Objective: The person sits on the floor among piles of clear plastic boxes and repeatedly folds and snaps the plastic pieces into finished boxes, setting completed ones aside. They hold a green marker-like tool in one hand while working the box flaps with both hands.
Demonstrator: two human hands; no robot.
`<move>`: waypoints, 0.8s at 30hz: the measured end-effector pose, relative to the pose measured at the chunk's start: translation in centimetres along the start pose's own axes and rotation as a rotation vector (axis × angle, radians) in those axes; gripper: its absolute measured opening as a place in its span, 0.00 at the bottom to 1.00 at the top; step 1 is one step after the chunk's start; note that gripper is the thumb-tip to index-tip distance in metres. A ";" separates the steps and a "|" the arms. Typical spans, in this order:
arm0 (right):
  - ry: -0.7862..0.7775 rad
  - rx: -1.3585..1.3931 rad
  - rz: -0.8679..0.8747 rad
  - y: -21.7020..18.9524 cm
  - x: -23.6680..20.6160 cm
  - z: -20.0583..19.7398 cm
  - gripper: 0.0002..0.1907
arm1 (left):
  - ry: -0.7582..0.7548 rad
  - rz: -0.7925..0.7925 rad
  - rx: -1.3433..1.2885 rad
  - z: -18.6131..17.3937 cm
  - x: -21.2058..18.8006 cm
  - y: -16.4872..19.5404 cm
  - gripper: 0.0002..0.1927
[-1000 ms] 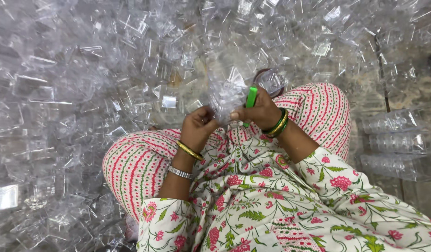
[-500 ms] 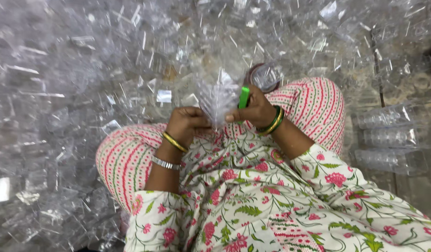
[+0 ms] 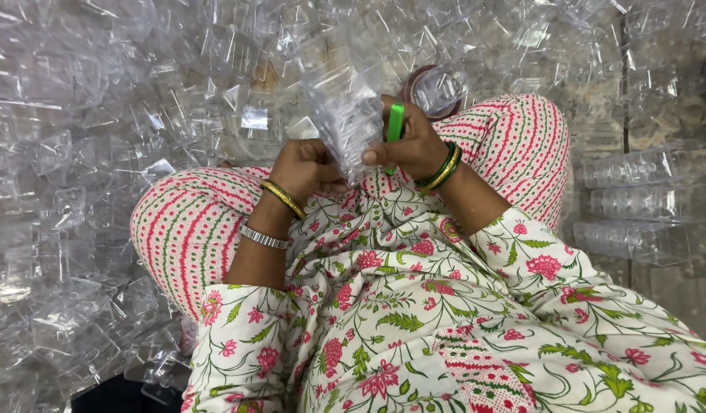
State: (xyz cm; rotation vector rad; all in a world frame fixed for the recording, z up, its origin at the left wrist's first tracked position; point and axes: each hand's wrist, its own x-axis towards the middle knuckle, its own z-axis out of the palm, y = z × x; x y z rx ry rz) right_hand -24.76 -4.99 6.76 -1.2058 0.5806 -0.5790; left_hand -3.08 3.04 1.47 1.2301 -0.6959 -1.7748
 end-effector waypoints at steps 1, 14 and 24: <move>0.010 0.023 0.006 0.4 -0.1 -0.3 0.27 | 0.006 -0.002 -0.016 0.1 0.0 0.1 0.05; 0.122 0.320 -0.049 2.3 0.3 -2.3 0.16 | 0.139 0.086 -0.221 1.2 -0.1 1.2 0.12; 0.173 0.304 -0.041 2.2 0.4 -1.6 0.17 | 0.174 0.171 -0.279 0.7 0.3 0.3 0.14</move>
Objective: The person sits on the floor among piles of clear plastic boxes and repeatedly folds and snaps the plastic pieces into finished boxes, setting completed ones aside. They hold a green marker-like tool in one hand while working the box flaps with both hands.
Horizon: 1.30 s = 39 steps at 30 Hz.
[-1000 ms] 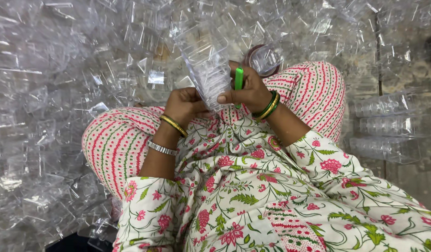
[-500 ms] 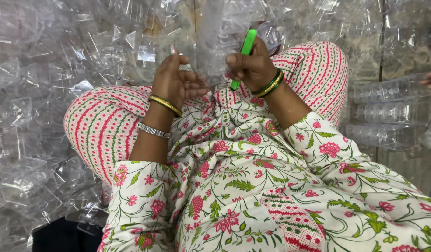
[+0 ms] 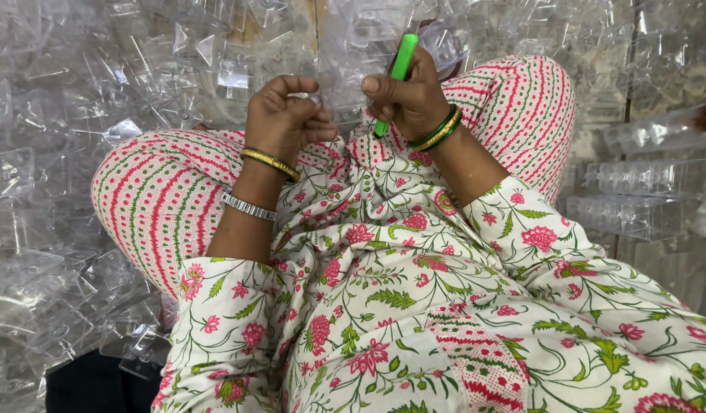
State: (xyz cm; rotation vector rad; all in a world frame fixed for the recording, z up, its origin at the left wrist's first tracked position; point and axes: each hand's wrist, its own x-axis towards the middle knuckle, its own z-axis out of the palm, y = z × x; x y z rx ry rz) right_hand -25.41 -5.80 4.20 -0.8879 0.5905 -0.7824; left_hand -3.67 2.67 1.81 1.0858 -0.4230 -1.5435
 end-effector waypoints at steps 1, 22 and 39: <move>0.010 0.014 -0.002 0.0 0.0 0.0 0.17 | 0.007 -0.003 -0.011 0.1 -0.1 0.1 0.15; -0.077 -0.405 -0.096 -0.1 -0.3 0.2 0.16 | -0.110 0.022 -0.169 -0.6 -0.2 0.1 0.32; -0.050 -0.154 -0.043 0.7 0.2 -0.7 0.22 | 0.042 -0.004 -0.164 -0.3 0.2 -0.3 0.18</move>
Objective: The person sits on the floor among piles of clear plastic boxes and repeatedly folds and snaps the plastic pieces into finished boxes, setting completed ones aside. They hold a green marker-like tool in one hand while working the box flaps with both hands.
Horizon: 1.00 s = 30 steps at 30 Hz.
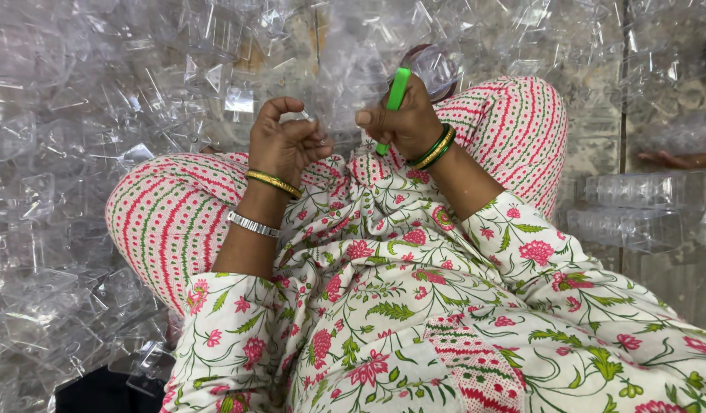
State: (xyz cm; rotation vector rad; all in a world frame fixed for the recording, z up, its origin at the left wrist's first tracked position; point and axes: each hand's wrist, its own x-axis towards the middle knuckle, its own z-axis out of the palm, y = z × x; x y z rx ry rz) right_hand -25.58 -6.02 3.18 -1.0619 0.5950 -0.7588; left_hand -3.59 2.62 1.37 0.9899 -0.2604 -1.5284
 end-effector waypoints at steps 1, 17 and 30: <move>-0.007 0.062 0.010 0.0 0.0 0.0 0.21 | 0.017 -0.003 -0.010 0.1 0.0 0.0 0.16; -0.024 0.329 0.043 0.3 0.2 -0.9 0.16 | -0.069 0.216 0.429 0.7 -0.3 -0.4 0.04; 0.024 0.053 0.027 0.2 0.0 -1.0 0.16 | -0.074 -0.076 0.214 -0.4 -0.5 0.7 0.04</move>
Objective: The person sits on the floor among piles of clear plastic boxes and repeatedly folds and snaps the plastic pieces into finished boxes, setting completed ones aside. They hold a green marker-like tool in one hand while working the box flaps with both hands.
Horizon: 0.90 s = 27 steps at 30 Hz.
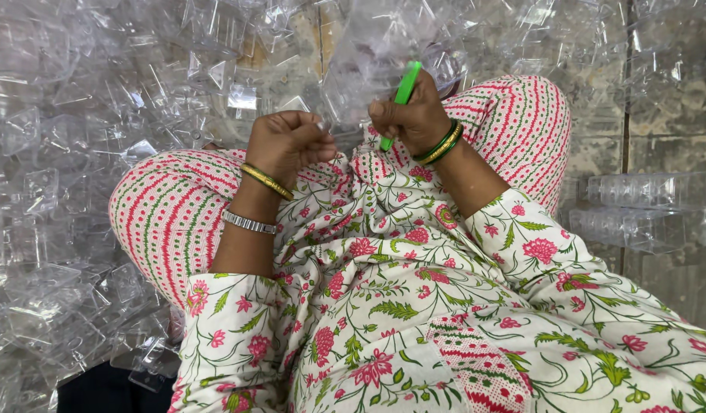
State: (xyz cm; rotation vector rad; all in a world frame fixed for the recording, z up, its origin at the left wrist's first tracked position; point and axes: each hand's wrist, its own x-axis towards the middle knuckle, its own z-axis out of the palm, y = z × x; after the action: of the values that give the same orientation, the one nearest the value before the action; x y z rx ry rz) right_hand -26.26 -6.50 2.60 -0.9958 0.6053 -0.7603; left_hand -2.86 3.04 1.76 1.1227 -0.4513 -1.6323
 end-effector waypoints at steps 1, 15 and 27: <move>0.021 -0.082 -0.008 0.0 0.1 -0.1 0.17 | 0.009 0.008 0.027 0.0 0.1 0.0 0.04; -0.303 0.476 0.082 -2.3 0.2 0.4 0.36 | -0.379 0.120 -0.295 1.2 -1.5 0.7 0.06; -0.186 0.235 0.004 -0.6 -0.4 0.5 0.25 | -0.017 0.097 0.183 1.3 -0.2 -0.2 0.08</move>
State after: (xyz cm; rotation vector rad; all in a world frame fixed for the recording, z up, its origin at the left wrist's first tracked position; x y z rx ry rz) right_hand -26.30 -6.18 3.37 -0.8365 0.3475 -0.7078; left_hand -4.08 3.00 2.35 1.2032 -0.6674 -1.5406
